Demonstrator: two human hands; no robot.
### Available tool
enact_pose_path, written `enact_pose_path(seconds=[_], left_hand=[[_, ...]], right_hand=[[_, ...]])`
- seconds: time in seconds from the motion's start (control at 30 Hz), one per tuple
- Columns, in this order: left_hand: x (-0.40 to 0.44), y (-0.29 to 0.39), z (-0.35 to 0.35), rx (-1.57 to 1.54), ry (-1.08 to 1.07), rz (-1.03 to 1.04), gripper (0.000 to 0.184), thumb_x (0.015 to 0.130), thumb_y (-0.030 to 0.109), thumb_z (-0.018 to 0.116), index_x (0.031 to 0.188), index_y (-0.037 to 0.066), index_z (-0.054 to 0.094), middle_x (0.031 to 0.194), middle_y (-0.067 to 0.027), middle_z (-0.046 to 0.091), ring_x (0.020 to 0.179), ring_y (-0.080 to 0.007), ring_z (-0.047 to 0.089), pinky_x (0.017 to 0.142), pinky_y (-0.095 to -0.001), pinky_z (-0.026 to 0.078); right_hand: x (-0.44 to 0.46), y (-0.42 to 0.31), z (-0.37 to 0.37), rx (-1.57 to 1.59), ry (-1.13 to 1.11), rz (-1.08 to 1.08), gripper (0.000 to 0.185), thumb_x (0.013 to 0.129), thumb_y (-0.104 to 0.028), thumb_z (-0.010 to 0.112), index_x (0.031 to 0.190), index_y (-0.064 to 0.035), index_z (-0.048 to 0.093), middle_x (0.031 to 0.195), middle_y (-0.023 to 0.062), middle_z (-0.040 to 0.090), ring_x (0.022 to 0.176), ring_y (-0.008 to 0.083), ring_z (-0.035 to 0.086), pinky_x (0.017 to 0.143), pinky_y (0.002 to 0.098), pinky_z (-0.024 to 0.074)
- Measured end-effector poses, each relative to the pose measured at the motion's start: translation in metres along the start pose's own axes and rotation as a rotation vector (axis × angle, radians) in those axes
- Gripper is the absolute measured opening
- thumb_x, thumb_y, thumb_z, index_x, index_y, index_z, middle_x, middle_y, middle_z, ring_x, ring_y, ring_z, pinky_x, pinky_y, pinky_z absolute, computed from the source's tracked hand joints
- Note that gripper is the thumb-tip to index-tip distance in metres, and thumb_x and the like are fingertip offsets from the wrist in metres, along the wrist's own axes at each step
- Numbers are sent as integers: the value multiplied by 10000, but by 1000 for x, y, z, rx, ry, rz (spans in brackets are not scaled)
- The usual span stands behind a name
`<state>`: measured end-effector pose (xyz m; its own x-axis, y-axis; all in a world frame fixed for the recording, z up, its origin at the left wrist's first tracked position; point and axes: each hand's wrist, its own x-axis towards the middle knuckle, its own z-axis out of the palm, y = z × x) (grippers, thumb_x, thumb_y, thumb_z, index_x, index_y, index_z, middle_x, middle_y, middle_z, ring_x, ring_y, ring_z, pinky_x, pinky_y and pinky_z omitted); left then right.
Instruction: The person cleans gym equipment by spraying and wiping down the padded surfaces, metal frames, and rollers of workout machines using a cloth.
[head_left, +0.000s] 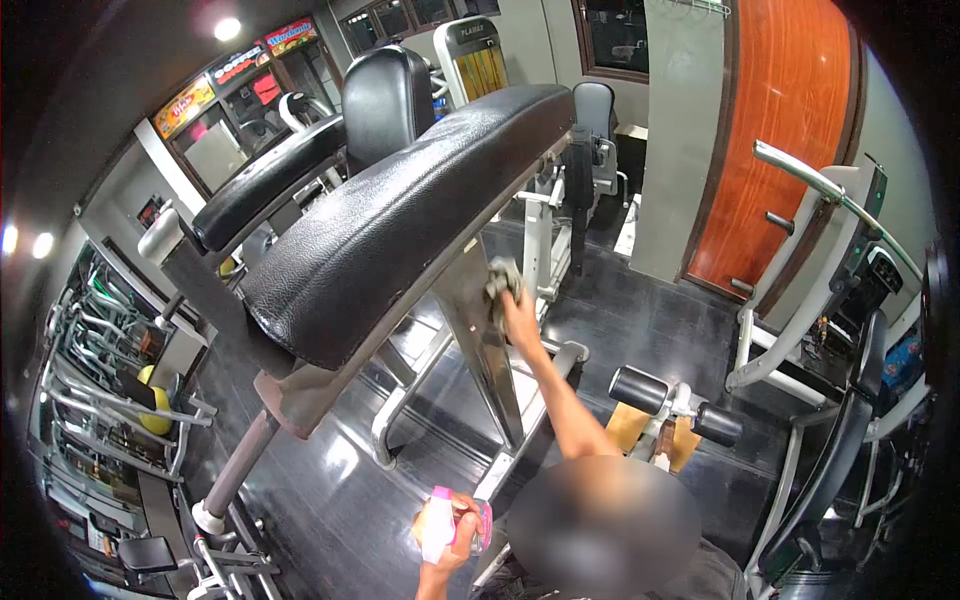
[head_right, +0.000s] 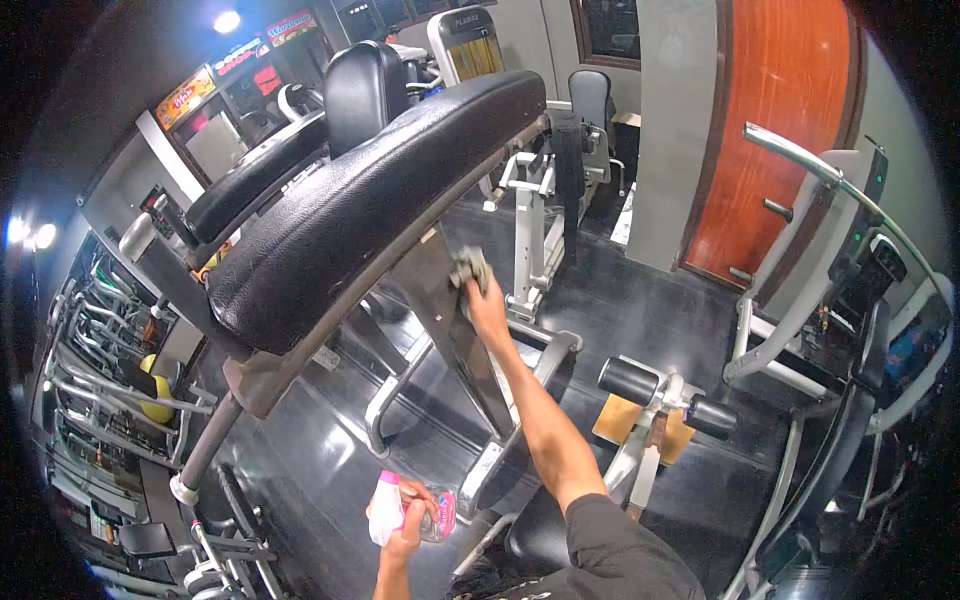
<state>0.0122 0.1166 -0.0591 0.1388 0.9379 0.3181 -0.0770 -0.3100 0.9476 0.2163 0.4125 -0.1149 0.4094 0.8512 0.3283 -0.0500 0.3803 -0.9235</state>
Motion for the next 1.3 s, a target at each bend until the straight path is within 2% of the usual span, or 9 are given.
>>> enact_pose_path(seconds=[0.2, 0.37, 0.53, 0.57, 0.6, 0.77, 0.93, 1.13, 1.3], left_hand=[[0, -3, -7, -14, 3, -10, 212, 916, 99, 653, 1014, -16, 503, 832, -162, 593, 616, -204, 624, 582, -350, 535], [4, -7, -11, -42, 4, -44, 218, 915, 99, 654, 1010, -20, 497, 831, -164, 593, 610, -209, 623, 588, -355, 534], [9, -13, -10, -72, 1, 16, 191, 903, 58, 660, 1008, -19, 520, 873, -186, 637, 607, -167, 629, 539, -297, 527], [9, -12, -9, -65, 0, 27, 188, 901, 56, 661, 1003, -21, 523, 872, -186, 639, 606, -164, 628, 540, -297, 528], [9, -9, -10, -59, 9, 26, 188, 901, 56, 661, 1003, -21, 523, 872, -186, 639, 606, -164, 628, 540, -297, 528], [10, 2, -6, -35, -16, -14, 182, 898, 59, 664, 986, -29, 532, 828, -163, 652, 607, -151, 630, 530, -281, 522], [10, 11, -1, 34, -18, 1, 170, 897, 77, 668, 954, -25, 545, 815, -139, 665, 604, -138, 626, 530, -271, 520], [7, 1, -4, 64, -16, -9, 156, 875, 75, 679, 935, -13, 565, 822, -132, 682, 614, -135, 633, 548, -267, 524], [9, 11, -5, 78, -27, 33, 149, 870, 67, 677, 939, -8, 568, 817, -129, 684, 622, -143, 643, 551, -269, 526]], right_hand=[[52, -79, 10, 264, -89, -24, 289, 981, -217, 482, 1138, 10, 566, 1000, 62, 601, 913, 166, 546, 872, 306, 434], [29, -60, -7, -28, -133, 56, 308, 976, -239, 439, 1072, 20, 577, 899, 41, 600, 828, 150, 528, 772, 326, 448], [-6, 30, -24, -345, -190, 237, 346, 908, -120, 382, 1163, 2, 580, 894, 134, 647, 827, 213, 595, 775, 359, 477], [-20, 73, -24, -318, -91, 83, 350, 910, -128, 391, 1174, -5, 584, 852, 136, 653, 775, 220, 602, 732, 392, 477], [-26, 107, -29, -240, -187, 368, 348, 906, -144, 411, 1175, 1, 579, 844, 164, 655, 756, 235, 607, 720, 398, 477], [-68, 177, -39, -474, -133, 452, 387, 909, -189, 485, 1224, 27, 541, 1055, 298, 649, 1035, 416, 622, 842, 441, 475], [-82, 116, -23, -472, 57, 532, 401, 959, -320, 523, 1250, -49, 577, 1135, 232, 658, 1088, 393, 615, 891, 434, 466], [-92, 20, -1, -221, 193, 113, 364, 876, -81, 545, 1227, 0, 595, 1072, 235, 678, 1037, 383, 648, 898, 413, 485], [-65, -77, 33, -207, 85, -411, 674, 697, 126, 534, 1335, -91, 542, 1439, 189, 465, 1332, 379, 433, 1064, 398, 400]])
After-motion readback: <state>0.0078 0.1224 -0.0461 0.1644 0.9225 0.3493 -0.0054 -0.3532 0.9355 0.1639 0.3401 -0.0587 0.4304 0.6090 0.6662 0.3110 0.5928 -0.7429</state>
